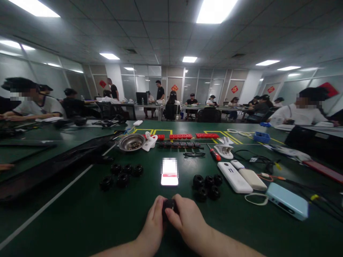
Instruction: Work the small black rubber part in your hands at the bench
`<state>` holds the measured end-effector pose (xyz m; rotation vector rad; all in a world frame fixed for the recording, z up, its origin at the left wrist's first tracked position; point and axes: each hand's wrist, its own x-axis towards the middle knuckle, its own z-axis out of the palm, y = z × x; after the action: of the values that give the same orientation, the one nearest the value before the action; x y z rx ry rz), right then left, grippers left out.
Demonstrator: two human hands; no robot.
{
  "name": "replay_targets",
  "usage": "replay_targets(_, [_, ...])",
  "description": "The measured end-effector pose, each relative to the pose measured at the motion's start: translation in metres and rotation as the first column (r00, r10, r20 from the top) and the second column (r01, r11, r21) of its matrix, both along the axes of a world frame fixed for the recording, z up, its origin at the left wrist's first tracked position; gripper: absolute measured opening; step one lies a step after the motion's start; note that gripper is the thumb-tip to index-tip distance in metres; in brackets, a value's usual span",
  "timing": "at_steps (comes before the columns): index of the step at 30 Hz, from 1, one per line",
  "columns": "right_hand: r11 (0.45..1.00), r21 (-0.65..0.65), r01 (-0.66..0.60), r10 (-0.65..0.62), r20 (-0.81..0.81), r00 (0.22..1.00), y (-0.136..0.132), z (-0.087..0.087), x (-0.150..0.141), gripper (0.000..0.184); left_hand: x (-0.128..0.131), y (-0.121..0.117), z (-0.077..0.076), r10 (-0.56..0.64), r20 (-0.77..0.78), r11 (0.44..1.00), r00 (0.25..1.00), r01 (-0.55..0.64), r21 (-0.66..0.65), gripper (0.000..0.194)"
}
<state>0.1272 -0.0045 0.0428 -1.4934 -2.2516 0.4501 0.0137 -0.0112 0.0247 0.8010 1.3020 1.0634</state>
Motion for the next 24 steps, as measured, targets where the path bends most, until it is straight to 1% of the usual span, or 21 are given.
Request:
replay_targets(2, [0.996, 0.071, -0.053, 0.049, 0.051, 0.997, 0.003, -0.007, 0.001, 0.015, 0.002, 0.006, -0.009, -0.021, 0.045, 0.995, 0.999, 0.026, -0.097, 0.038])
replay_targets(4, [0.979, 0.139, -0.151, 0.141, 0.079, 0.987, 0.003, -0.01, 0.002, 0.014, 0.0, 0.008, -0.017, -0.048, 0.053, 0.982, 0.997, 0.057, -0.182, 0.037])
replay_targets(5, [0.972, 0.155, -0.179, 0.17, 0.065, 0.983, 0.003, -0.011, 0.002, 0.014, -0.003, 0.008, -0.018, -0.059, 0.032, 0.977, 0.998, 0.064, -0.203, 0.037])
replay_targets(6, [0.972, 0.143, -0.186, 0.185, 0.022, 0.982, 0.002, -0.011, 0.002, 0.014, -0.005, 0.007, -0.018, -0.068, -0.005, 0.98, 0.998, 0.066, -0.189, 0.036])
replay_targets(7, [0.98, 0.1, -0.172, 0.179, -0.061, 0.982, 0.002, -0.011, 0.001, 0.014, -0.009, 0.006, -0.017, -0.086, -0.059, 0.988, 0.995, 0.078, -0.131, 0.035])
replay_targets(8, [0.99, 0.03, -0.141, 0.144, -0.179, 0.973, 0.002, -0.011, 0.0, 0.014, -0.012, 0.005, -0.014, -0.106, -0.127, 0.994, 0.986, 0.104, -0.021, 0.034])
replay_targets(9, [0.993, -0.053, -0.104, 0.083, -0.312, 0.947, 0.002, -0.012, -0.002, 0.015, -0.015, 0.004, -0.01, -0.131, -0.201, 0.978, 0.971, 0.16, 0.137, 0.031])
replay_targets(10, [0.989, -0.128, -0.072, 0.01, -0.431, 0.902, 0.003, -0.013, -0.004, 0.017, -0.017, 0.004, -0.007, -0.142, -0.279, 0.934, 0.95, 0.222, 0.28, 0.029])
replay_targets(11, [0.984, -0.171, -0.046, -0.049, -0.515, 0.856, 0.004, -0.015, -0.007, 0.019, -0.019, 0.005, -0.003, -0.132, -0.345, 0.884, 0.929, 0.268, 0.382, 0.028])
replay_targets(12, [0.985, -0.169, -0.017, -0.08, -0.548, 0.833, 0.006, -0.016, -0.009, 0.021, -0.019, 0.006, -0.001, -0.107, -0.383, 0.852, 0.918, 0.283, 0.44, 0.028])
replay_targets(13, [0.991, -0.132, 0.007, -0.078, -0.538, 0.839, 0.008, -0.017, -0.01, 0.02, -0.018, 0.008, 0.001, -0.08, -0.39, 0.845, 0.917, 0.269, 0.461, 0.027])
replay_targets(14, [0.997, -0.072, 0.011, -0.046, -0.494, 0.869, 0.011, -0.018, -0.011, 0.017, -0.017, 0.011, 0.002, -0.057, -0.367, 0.867, 0.928, 0.229, 0.443, 0.027])
replay_targets(15, [1.0, -0.01, -0.004, 0.0, -0.419, 0.908, 0.014, -0.019, -0.012, 0.015, -0.015, 0.013, 0.003, -0.046, -0.323, 0.905, 0.945, 0.176, 0.387, 0.027])
replay_targets(16, [0.999, 0.025, -0.037, 0.043, -0.368, 0.929, 0.017, -0.019, -0.011, 0.016, -0.013, 0.016, 0.004, -0.049, -0.273, 0.955, 0.961, 0.126, 0.269, 0.027])
replay_targets(17, [0.997, 0.04, -0.062, 0.072, -0.34, 0.938, 0.02, -0.018, -0.011, 0.018, -0.011, 0.018, 0.004, -0.078, -0.242, 0.987, 0.967, 0.11, 0.121, 0.028])
replay_targets(18, [0.996, 0.045, -0.084, 0.094, -0.328, 0.94, 0.023, -0.017, -0.009, 0.02, -0.011, 0.018, 0.004, -0.107, -0.228, 0.993, 0.968, 0.117, 0.028, 0.029])
replay_targets(19, [0.994, 0.043, -0.096, 0.105, -0.331, 0.938, 0.024, -0.016, -0.008, 0.023, -0.011, 0.018, 0.004, -0.121, -0.22, 0.993, 0.968, 0.119, -0.023, 0.03])
replay_targets(20, [0.994, 0.037, -0.1, 0.106, -0.339, 0.935, 0.024, -0.016, -0.007, 0.025, -0.013, 0.017, 0.004, -0.127, -0.225, 0.992, 0.966, 0.128, -0.01, 0.031])
replay_targets(21, [0.995, 0.023, -0.098, 0.1, -0.351, 0.931, 0.023, -0.016, -0.007, 0.025, -0.015, 0.014, 0.004, -0.124, -0.243, 0.988, 0.962, 0.142, 0.06, 0.032])
replay_targets(22, [0.996, 0.002, -0.094, 0.088, -0.366, 0.926, 0.021, -0.016, -0.007, 0.024, -0.018, 0.011, 0.004, -0.111, -0.281, 0.97, 0.953, 0.165, 0.177, 0.031])
replay_targets(24, [0.994, -0.058, -0.092, 0.062, -0.396, 0.916, 0.016, -0.019, -0.009, 0.031, -0.024, 0.006, 0.005, -0.103, -0.401, 0.886, 0.91, 0.267, 0.379, 0.031])
